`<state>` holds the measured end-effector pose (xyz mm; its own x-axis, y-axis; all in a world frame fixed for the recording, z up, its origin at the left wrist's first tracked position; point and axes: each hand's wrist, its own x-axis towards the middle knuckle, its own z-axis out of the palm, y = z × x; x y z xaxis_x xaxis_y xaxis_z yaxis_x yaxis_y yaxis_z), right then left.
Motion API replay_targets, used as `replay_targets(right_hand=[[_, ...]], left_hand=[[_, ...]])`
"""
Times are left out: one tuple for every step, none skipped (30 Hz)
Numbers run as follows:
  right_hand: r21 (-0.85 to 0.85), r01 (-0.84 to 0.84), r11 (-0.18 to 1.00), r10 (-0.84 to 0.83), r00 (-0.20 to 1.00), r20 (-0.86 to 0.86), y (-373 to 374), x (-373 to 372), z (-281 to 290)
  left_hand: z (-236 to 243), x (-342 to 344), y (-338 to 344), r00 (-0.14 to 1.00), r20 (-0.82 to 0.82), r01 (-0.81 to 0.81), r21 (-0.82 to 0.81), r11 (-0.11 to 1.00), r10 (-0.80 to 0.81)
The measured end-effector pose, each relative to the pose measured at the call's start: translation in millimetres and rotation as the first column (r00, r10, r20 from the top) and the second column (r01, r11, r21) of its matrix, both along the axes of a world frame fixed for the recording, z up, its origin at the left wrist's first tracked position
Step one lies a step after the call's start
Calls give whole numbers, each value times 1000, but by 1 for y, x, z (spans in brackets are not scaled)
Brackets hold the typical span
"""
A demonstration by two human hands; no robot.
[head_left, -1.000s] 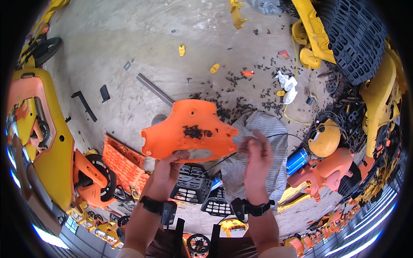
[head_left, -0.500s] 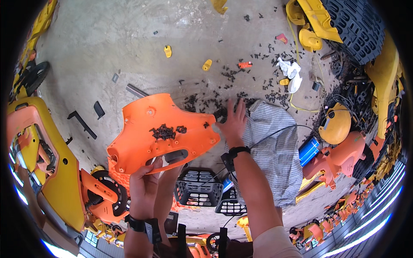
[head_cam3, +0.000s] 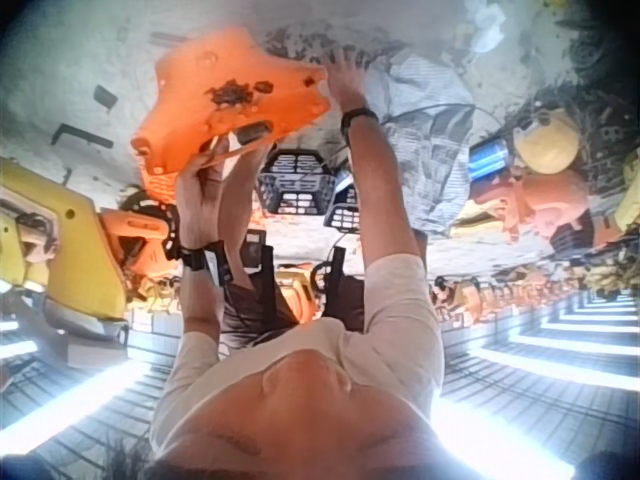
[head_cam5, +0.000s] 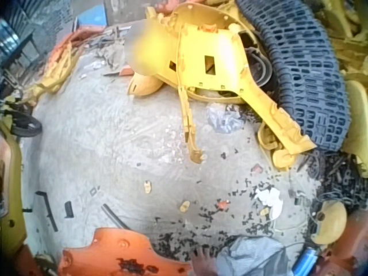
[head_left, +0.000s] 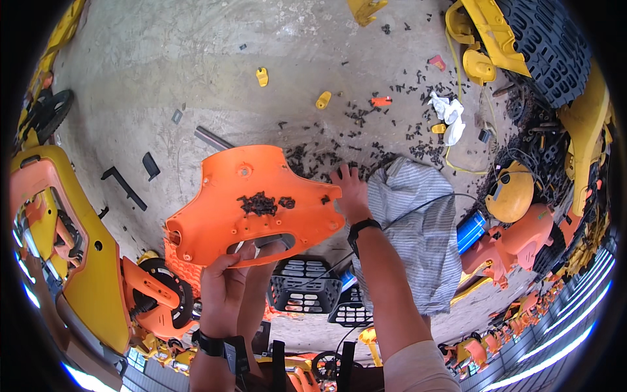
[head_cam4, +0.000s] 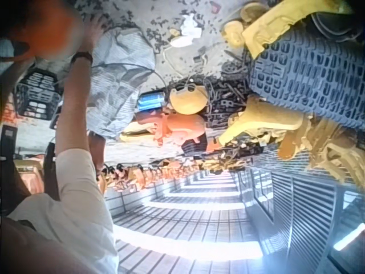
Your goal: The person wipes down an orange plastic panel with a cloth, then picks up a drill and secures several screws into a scooter frame.
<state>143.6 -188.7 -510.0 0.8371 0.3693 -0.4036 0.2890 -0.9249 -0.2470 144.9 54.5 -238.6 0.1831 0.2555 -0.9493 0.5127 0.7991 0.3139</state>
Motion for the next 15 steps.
replay_targets(right_hand=[[-5,14,1000,-14,1000,22,0,-2,-1],[-10,29,1000,-28,999,43,1,-4,-3],[-14,43,999,-42,997,64,1,-7,-5],[-6,78,997,-78,995,62,0,-8,-9],[3,114,994,-114,992,60,0,-10,-12],[11,149,989,-149,987,58,-1,-11,-14],[37,182,983,-183,983,30,-1,-11,-17],[63,215,975,-216,976,1,-3,-10,-19],[87,249,965,-247,968,-29,-6,-9,-20],[130,292,948,-286,956,-59,-7,-9,-19],[171,335,927,-323,942,-91,-10,-7,-18],[208,378,902,-359,925,-124,-13,-6,-15],[275,436,857,-421,900,-115,-18,-5,-13],[340,488,804,-482,869,-109,-22,-4,-11],[403,534,743,-541,834,-106,-26,-2,-7]], left_hand=[[0,-2,0,1000,8,7,-5,1000,-7],[0,-2,-1,1000,8,3,8,1000,-3],[-1,-2,-2,1000,7,-1,22,1000,1],[-1,-2,-4,1000,9,-6,33,999,6],[-2,-3,-4,1000,-2,-2,31,1000,2],[-2,-6,-2,1000,-12,1,28,1000,-1],[-2,-7,-1,1000,-19,6,29,1000,-5],[-2,-7,-2,1000,-15,1,37,999,0],[-1,-6,-3,1000,-12,-4,45,999,5],[0,-8,-4,1000,-12,-9,55,998,10],[1,-8,-6,1000,-5,-27,60,998,27],[2,-6,-9,999,3,-45,64,997,45],[3,-4,-11,998,16,-67,68,995,66],[2,-7,-11,998,35,-61,79,995,58],[-1,-12,-10,997,55,-54,89,995,49]])
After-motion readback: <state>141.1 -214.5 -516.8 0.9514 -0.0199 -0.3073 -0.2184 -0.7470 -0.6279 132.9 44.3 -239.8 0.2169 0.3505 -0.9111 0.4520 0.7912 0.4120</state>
